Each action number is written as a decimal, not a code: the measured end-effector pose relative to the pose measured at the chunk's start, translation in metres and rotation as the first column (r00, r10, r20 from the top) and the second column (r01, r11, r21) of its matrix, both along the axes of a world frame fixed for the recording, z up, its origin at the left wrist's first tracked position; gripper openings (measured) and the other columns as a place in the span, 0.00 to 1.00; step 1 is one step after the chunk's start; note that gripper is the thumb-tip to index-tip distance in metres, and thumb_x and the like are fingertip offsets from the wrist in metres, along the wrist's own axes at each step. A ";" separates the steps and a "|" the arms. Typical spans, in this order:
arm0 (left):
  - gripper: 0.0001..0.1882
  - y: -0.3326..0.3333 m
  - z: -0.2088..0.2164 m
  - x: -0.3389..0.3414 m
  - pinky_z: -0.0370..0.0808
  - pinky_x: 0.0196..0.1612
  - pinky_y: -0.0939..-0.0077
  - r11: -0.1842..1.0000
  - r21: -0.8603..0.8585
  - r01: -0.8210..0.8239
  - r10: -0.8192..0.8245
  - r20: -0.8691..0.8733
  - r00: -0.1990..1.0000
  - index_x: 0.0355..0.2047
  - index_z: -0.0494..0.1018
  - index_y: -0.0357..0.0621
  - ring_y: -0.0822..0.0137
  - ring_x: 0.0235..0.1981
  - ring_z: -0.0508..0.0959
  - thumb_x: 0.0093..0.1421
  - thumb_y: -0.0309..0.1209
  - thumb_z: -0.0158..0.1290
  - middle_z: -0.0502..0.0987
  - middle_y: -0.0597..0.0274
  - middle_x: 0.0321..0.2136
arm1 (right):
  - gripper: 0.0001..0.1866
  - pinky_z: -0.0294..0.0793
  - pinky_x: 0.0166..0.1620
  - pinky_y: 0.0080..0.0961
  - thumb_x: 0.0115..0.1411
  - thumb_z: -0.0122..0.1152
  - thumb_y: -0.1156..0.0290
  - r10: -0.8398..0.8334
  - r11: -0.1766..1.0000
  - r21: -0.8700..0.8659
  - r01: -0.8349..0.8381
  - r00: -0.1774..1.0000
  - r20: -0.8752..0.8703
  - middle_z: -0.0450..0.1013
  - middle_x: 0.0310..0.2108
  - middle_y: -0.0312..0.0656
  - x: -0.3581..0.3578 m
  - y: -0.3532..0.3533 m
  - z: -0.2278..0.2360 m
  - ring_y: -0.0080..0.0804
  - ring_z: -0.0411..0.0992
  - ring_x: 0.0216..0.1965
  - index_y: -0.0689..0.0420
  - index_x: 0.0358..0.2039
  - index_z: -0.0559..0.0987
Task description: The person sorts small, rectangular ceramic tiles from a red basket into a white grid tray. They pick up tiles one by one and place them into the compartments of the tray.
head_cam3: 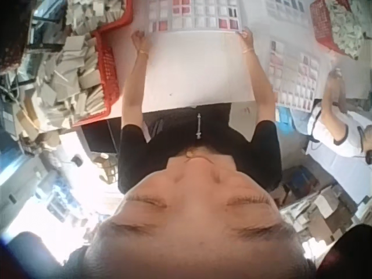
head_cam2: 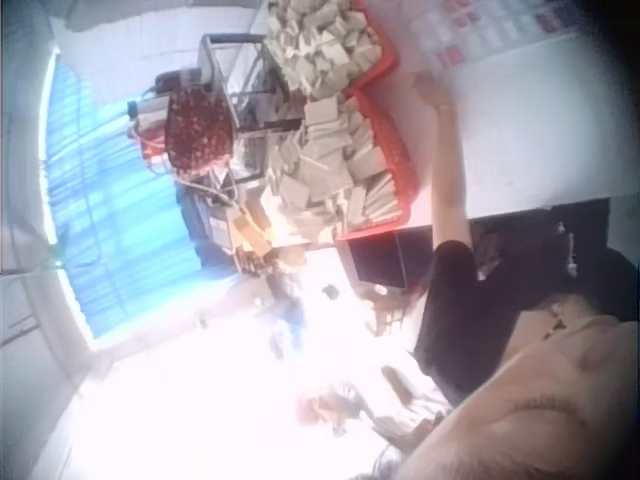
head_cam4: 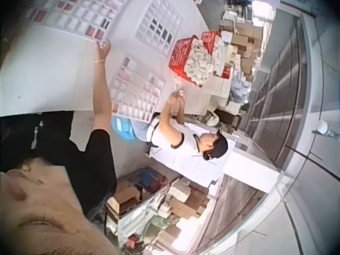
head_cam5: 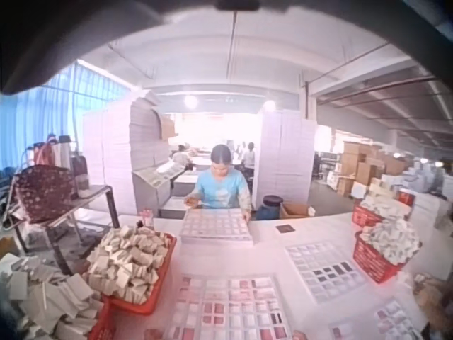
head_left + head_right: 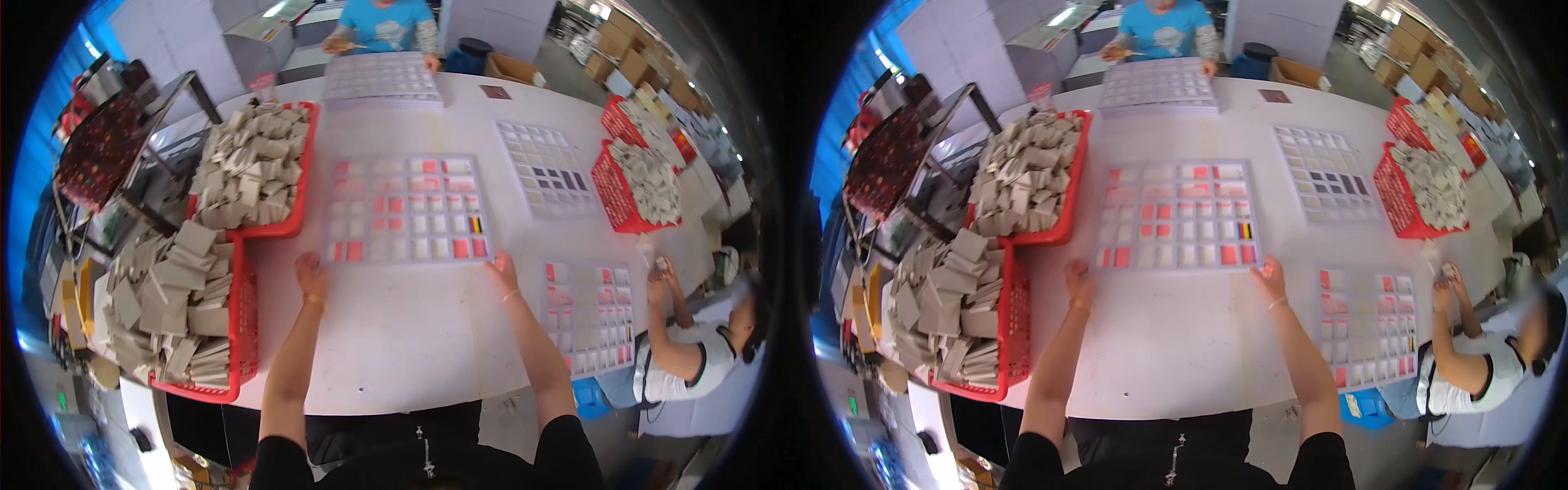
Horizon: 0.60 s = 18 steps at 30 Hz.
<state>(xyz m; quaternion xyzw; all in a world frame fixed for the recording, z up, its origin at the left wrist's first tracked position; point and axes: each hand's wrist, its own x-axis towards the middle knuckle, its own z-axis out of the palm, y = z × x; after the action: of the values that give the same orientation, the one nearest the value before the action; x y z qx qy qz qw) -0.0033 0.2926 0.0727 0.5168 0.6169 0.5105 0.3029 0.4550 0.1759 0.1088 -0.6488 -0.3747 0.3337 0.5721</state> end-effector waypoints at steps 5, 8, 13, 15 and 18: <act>0.22 -0.165 0.000 -0.037 0.65 0.55 0.66 0.997 -0.010 0.081 -0.081 0.023 0.996 0.47 0.65 0.37 0.60 0.49 0.69 0.50 0.24 0.50 0.68 0.55 0.45 | 0.20 0.72 0.35 0.22 0.51 0.67 0.65 0.143 0.965 -0.253 -0.071 0.948 0.283 0.69 0.26 0.39 -0.008 -0.148 -0.001 0.24 0.68 0.28 0.61 0.41 0.76; 0.18 -0.251 0.041 -0.052 0.68 0.49 0.69 0.989 -0.148 0.030 -0.032 -0.010 0.999 0.48 0.64 0.36 0.63 0.46 0.69 0.56 0.24 0.49 0.68 0.57 0.44 | 0.26 0.73 0.38 0.25 0.52 0.68 0.59 0.197 0.937 -0.335 -0.096 0.939 0.282 0.70 0.33 0.43 -0.044 -0.206 0.056 0.28 0.69 0.32 0.63 0.46 0.75; 0.15 -0.318 0.044 -0.079 0.69 0.45 0.73 0.968 -0.250 0.011 -0.003 0.033 0.999 0.48 0.63 0.37 0.68 0.43 0.69 0.61 0.27 0.49 0.67 0.59 0.42 | 0.26 0.73 0.39 0.26 0.53 0.66 0.56 0.275 0.851 -0.506 -0.141 0.941 0.200 0.72 0.33 0.44 -0.051 -0.256 0.080 0.29 0.72 0.34 0.65 0.44 0.75; 0.15 -0.321 0.045 -0.086 0.69 0.44 0.74 0.964 -0.265 0.005 0.001 0.021 1.000 0.47 0.63 0.37 0.68 0.41 0.69 0.61 0.27 0.49 0.67 0.59 0.41 | 0.25 0.73 0.39 0.28 0.53 0.64 0.55 0.312 0.831 -0.517 -0.203 0.941 0.131 0.73 0.34 0.45 -0.051 -0.258 0.084 0.33 0.73 0.36 0.63 0.42 0.76; 0.15 -0.320 0.052 -0.093 0.69 0.43 0.74 0.943 -0.332 0.020 -0.028 -0.020 0.999 0.48 0.62 0.37 0.69 0.40 0.69 0.61 0.26 0.48 0.67 0.59 0.41 | 0.23 0.73 0.41 0.35 0.54 0.61 0.53 0.574 0.690 -0.676 -0.260 0.766 0.291 0.74 0.35 0.47 -0.049 -0.250 0.102 0.41 0.74 0.38 0.60 0.41 0.77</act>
<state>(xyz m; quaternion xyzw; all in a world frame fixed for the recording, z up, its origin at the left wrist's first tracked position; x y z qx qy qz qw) -0.0962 -0.0277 0.1249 0.4722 0.6912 0.3896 0.3842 0.4065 -0.0740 0.2112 -0.7493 -0.5212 0.3873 0.1298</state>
